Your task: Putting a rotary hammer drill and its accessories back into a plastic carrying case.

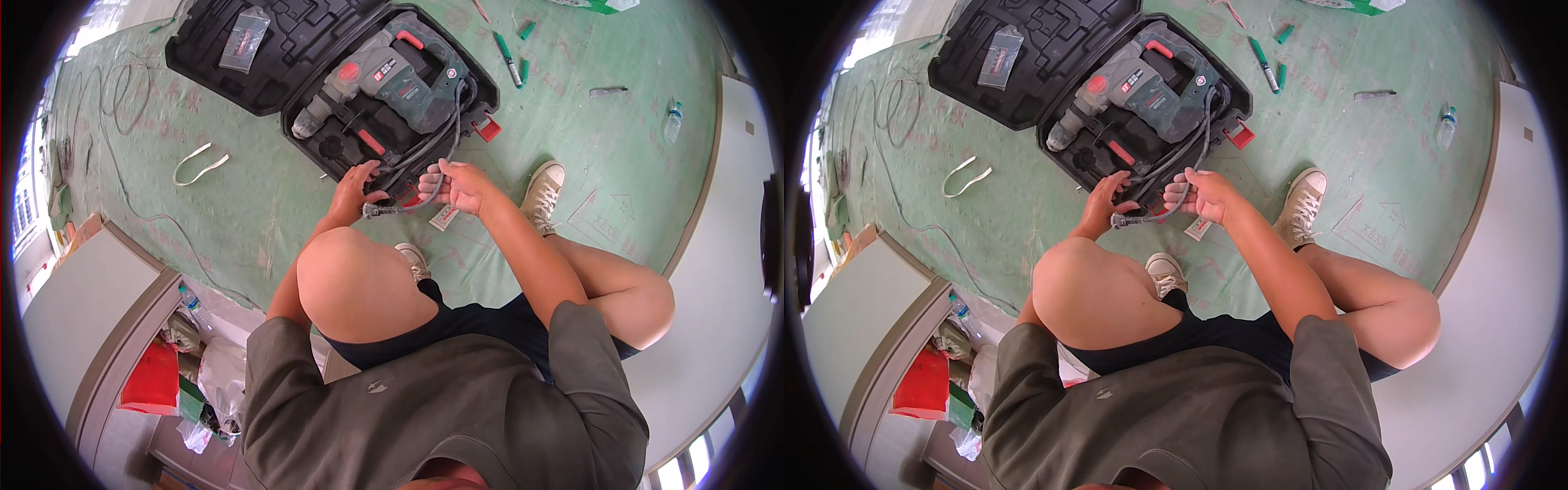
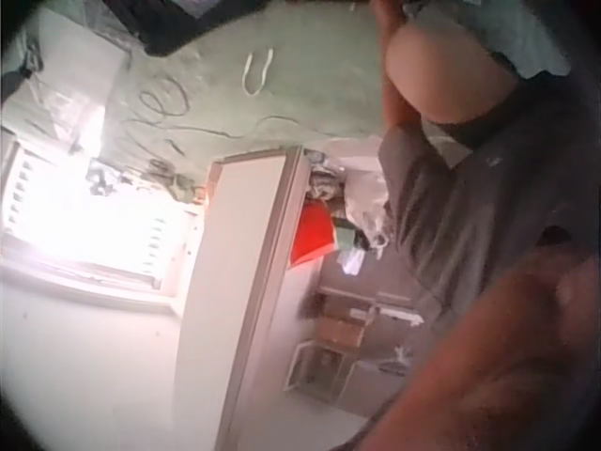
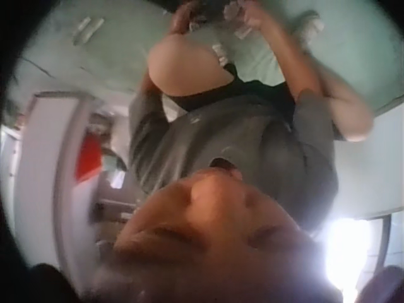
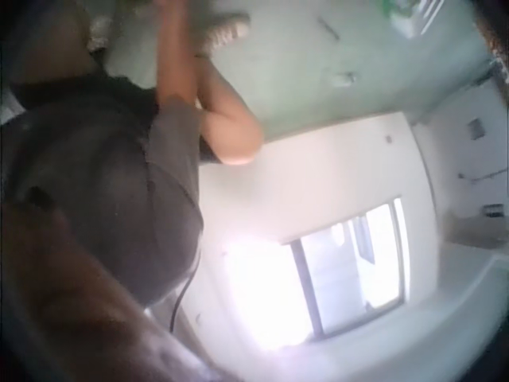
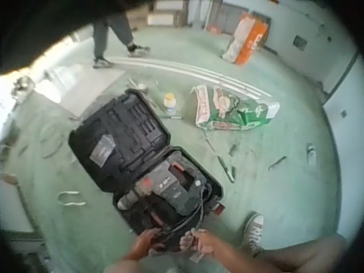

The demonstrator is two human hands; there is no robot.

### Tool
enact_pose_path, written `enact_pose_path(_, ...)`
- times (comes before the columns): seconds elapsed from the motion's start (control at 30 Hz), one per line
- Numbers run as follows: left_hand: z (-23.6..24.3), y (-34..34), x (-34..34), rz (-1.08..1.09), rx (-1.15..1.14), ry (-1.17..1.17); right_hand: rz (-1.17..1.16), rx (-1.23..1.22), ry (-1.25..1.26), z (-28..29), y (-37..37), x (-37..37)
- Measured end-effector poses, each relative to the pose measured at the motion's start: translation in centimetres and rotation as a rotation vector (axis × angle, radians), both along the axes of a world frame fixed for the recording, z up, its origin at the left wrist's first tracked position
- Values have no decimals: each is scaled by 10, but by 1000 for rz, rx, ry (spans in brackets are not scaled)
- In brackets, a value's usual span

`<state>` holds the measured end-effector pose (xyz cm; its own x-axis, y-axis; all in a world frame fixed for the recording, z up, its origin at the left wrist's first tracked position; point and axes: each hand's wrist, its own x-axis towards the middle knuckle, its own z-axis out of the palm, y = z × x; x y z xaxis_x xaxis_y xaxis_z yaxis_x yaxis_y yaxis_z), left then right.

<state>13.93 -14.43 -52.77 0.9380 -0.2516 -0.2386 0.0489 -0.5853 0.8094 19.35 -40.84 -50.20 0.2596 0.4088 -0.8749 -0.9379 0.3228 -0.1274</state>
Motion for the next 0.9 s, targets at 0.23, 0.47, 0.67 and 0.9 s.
enact_pose_path(0.23,-3,22,-9,-139,-37,-107,-266,-8,-31,-21,32,-21)
enact_pose_path(0.47,-5,30,-4,-322,19,-255,691,-193,-194,-19,22,-2)
enact_pose_path(0.67,6,41,-6,-410,343,-405,143,139,-143,-13,5,-17)
enact_pose_path(0.9,-5,17,-29,-171,371,-498,-21,-74,-154,-35,45,-32)
